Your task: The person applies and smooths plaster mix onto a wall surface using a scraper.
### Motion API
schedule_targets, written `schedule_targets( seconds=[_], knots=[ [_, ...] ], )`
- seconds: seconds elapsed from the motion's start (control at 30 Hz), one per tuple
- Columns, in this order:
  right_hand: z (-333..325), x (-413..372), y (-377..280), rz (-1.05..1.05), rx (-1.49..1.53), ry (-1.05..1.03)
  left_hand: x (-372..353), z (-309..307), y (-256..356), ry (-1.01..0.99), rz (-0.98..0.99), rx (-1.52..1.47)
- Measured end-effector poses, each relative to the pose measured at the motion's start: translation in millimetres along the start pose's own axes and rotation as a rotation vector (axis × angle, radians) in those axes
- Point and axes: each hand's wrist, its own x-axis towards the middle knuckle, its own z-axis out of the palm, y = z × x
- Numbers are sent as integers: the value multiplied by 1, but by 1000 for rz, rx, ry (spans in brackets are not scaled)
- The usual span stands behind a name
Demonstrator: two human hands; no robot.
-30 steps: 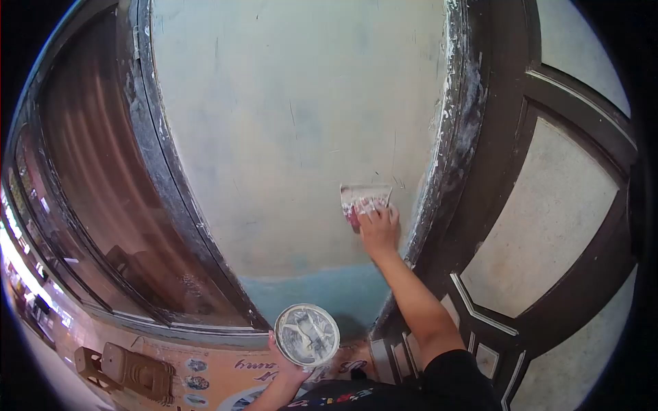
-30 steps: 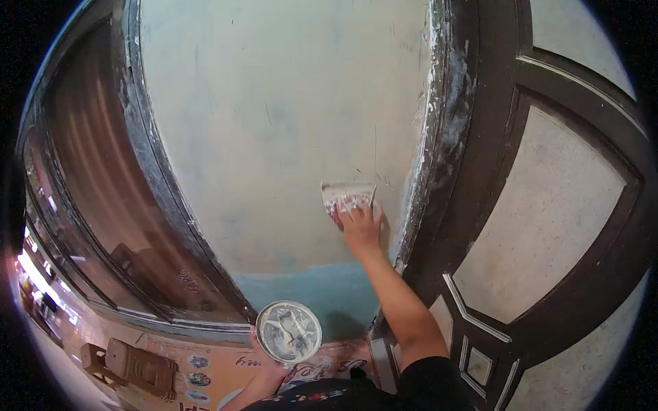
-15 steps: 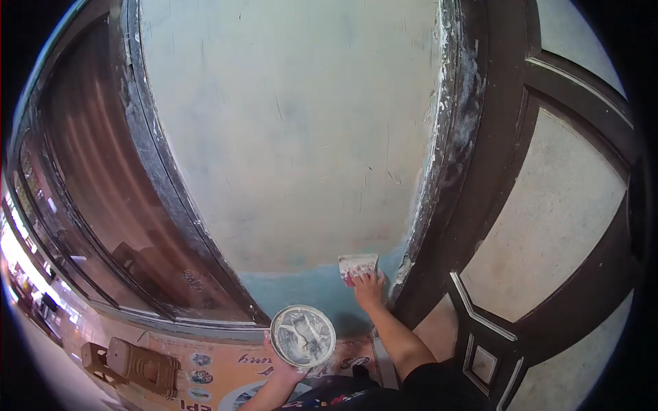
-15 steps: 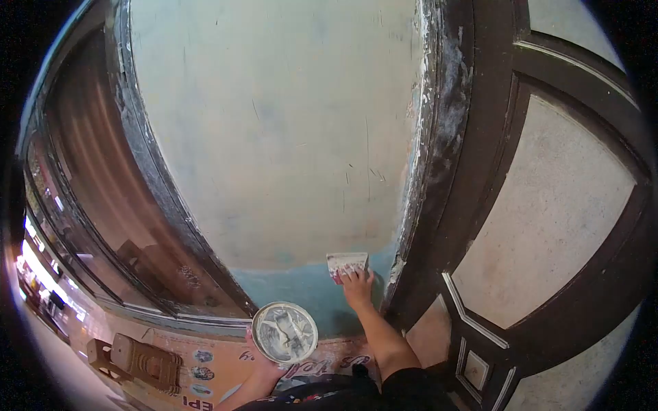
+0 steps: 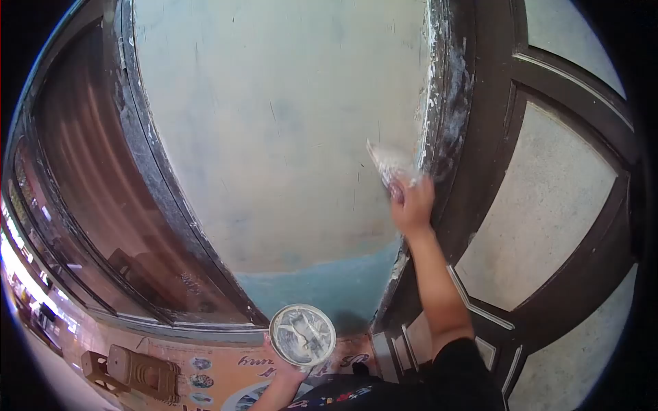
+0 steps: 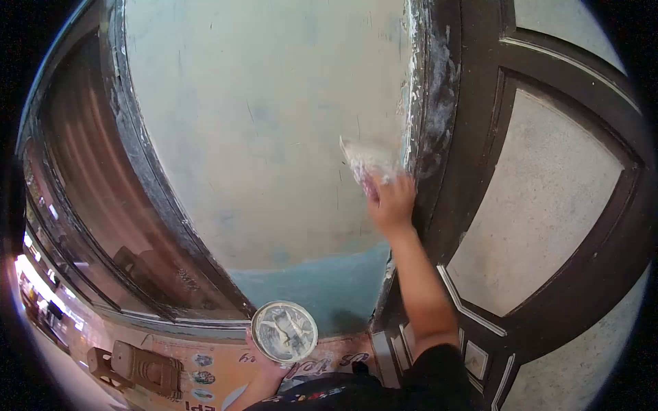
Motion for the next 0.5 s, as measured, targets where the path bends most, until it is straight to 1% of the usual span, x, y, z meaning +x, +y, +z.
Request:
schedule_targets(
  seconds=[0.07,0.1,0.17,0.23,0.33,0.4,0.43,0.5],
  knots=[
    [-11,74,11,-31,-4,70,3,4,3,22,-40,-85],
    [-12,105,19,-59,-23,125,6,3,2,9,-34,-86],
    [-15,163,31,-51,-71,197,9,-3,2,0,-4,-72],
    [-17,224,41,-183,20,360,13,-3,5,-21,1,-57],
    [-21,291,51,-225,-48,393,19,-1,9,-22,-1,-153],
    [-24,328,47,-208,-151,397,21,9,12,-19,17,-141],
    [-23,344,44,-217,-150,402,25,14,14,-6,31,-127],
    [-24,373,37,-147,-125,357,39,9,12,-24,27,-167]
  ],
)
